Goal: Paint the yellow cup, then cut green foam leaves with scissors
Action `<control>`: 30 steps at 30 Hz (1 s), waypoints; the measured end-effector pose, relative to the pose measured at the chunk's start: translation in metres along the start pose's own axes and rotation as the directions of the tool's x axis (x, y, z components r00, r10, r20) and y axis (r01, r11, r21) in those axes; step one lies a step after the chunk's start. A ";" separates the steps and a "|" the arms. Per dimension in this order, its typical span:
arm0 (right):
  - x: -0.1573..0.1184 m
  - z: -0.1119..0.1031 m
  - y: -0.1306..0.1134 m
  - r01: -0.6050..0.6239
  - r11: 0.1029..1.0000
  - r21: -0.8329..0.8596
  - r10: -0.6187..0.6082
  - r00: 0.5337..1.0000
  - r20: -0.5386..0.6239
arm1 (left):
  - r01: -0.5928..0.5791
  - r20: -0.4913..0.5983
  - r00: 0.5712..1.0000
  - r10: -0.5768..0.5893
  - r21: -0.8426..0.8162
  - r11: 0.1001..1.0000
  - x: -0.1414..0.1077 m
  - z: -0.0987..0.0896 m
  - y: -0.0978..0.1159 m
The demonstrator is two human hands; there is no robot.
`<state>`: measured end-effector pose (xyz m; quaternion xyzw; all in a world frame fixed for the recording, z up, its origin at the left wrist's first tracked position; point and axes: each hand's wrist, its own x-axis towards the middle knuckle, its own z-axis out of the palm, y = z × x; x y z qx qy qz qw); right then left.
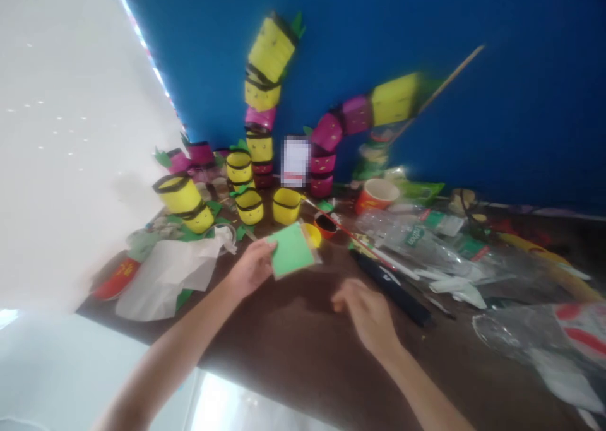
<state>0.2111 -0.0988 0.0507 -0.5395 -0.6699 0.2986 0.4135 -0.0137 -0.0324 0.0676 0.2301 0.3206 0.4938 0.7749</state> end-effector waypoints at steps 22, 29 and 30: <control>-0.011 0.002 -0.016 0.407 0.897 -0.173 -0.437 0.878 -0.196 | 0.140 0.180 0.966 -0.185 0.237 0.961 -0.023 0.019 -0.018; -0.006 -0.004 -0.019 0.388 0.905 -0.172 -0.412 0.902 -0.129 | -0.031 0.154 0.987 -0.049 0.479 0.877 -0.021 0.013 -0.027; -0.006 -0.003 -0.017 0.397 0.902 -0.172 -0.419 0.900 -0.118 | -0.063 0.179 0.983 -0.043 0.547 0.835 -0.022 0.013 -0.028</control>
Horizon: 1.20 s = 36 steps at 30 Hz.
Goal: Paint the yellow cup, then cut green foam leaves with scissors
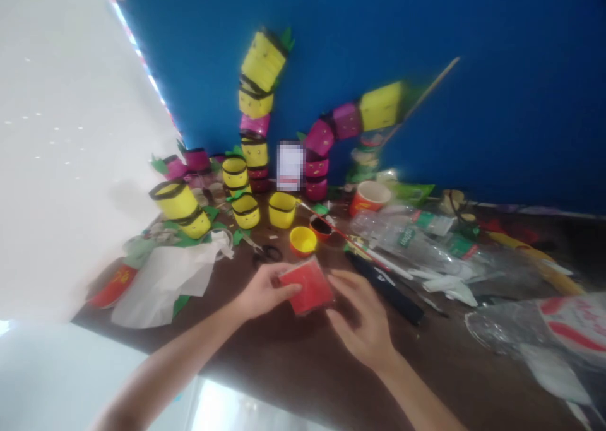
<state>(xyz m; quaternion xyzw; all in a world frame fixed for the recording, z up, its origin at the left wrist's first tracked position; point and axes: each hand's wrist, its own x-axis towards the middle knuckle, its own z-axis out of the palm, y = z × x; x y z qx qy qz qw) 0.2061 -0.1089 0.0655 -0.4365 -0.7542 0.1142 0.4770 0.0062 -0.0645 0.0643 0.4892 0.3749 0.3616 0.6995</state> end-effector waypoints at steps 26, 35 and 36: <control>0.008 -0.004 0.014 -0.415 0.886 0.207 0.354 0.893 0.277 | -0.073 0.072 0.996 0.055 0.275 0.959 0.002 -0.004 0.001; 0.006 0.000 0.013 -0.560 0.785 0.263 0.540 0.828 0.150 | -0.021 0.045 0.999 0.015 0.126 0.992 0.005 -0.002 -0.005; 0.006 0.000 0.013 -0.579 0.761 0.292 0.560 0.814 0.153 | -0.012 0.054 0.999 0.006 0.111 0.994 0.005 -0.002 -0.005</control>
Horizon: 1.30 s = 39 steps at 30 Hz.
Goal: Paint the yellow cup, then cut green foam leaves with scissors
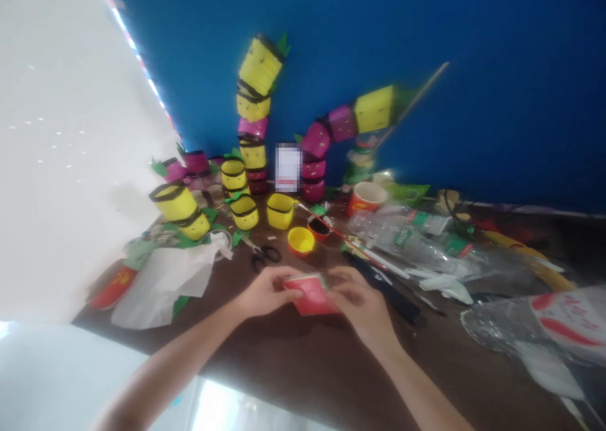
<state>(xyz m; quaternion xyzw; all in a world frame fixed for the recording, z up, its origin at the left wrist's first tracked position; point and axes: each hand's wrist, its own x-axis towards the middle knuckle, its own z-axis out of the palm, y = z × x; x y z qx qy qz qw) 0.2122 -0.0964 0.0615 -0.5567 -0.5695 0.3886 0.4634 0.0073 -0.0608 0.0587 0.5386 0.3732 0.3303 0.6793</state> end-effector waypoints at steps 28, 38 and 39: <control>0.001 -0.009 0.001 0.253 0.946 -0.201 -0.270 0.961 -0.062 | 0.007 0.075 0.997 -0.009 0.028 1.000 0.000 -0.003 0.002; 0.000 -0.013 -0.001 0.123 0.958 -0.259 -0.269 0.696 -0.665 | 0.024 -0.029 0.999 -0.026 -0.037 0.999 0.001 0.002 0.005; -0.003 -0.014 -0.003 0.164 0.950 -0.266 -0.306 0.662 -0.684 | 0.018 -0.047 0.999 -0.019 -0.029 0.999 0.002 0.005 0.004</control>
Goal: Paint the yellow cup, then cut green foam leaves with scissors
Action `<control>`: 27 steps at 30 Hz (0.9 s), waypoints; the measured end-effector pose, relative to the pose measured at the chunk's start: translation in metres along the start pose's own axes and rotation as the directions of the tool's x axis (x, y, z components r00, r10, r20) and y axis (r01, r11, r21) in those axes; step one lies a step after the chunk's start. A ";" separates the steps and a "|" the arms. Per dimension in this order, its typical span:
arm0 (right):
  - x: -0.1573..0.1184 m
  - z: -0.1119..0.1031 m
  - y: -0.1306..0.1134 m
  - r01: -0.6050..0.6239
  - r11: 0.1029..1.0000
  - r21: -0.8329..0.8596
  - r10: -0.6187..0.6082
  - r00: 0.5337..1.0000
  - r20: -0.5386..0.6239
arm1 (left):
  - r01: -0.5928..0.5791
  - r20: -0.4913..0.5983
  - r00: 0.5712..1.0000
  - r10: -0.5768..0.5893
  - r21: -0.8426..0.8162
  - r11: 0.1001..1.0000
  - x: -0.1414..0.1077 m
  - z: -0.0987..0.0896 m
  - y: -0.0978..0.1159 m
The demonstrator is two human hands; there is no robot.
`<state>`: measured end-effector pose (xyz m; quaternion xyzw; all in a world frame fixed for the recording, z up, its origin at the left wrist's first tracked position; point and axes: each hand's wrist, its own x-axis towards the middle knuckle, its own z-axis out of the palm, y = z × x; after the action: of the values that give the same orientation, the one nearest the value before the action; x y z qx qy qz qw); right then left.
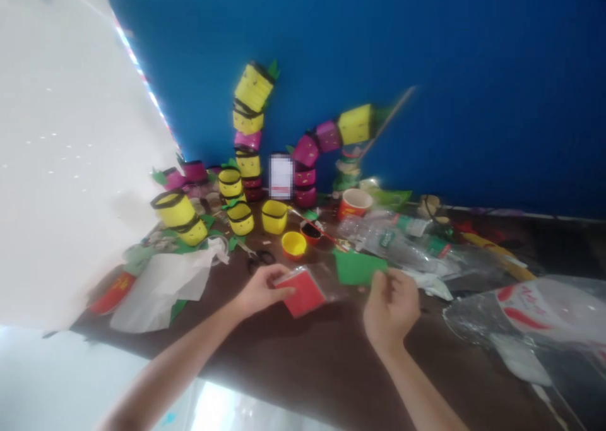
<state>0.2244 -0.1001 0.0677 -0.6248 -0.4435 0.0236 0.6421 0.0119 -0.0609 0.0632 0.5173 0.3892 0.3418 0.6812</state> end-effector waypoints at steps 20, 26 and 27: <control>-0.039 -0.010 -0.010 0.693 0.672 0.261 -0.603 0.308 0.736 | -0.346 0.363 0.917 0.168 0.512 0.786 0.133 0.120 0.055; -0.029 -0.007 -0.003 0.753 0.634 0.178 -0.665 0.413 0.622 | -0.410 0.054 0.901 0.430 0.427 0.806 0.099 0.080 0.093; -0.027 -0.006 -0.004 0.753 0.636 0.171 -0.656 0.410 0.633 | -0.430 0.036 0.888 0.458 0.411 0.803 0.085 0.067 0.095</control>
<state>0.2093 -0.1213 0.0572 -0.3733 -0.8560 -0.0674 0.3511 0.1050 0.0055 0.1516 0.7131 0.3419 0.4193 0.4459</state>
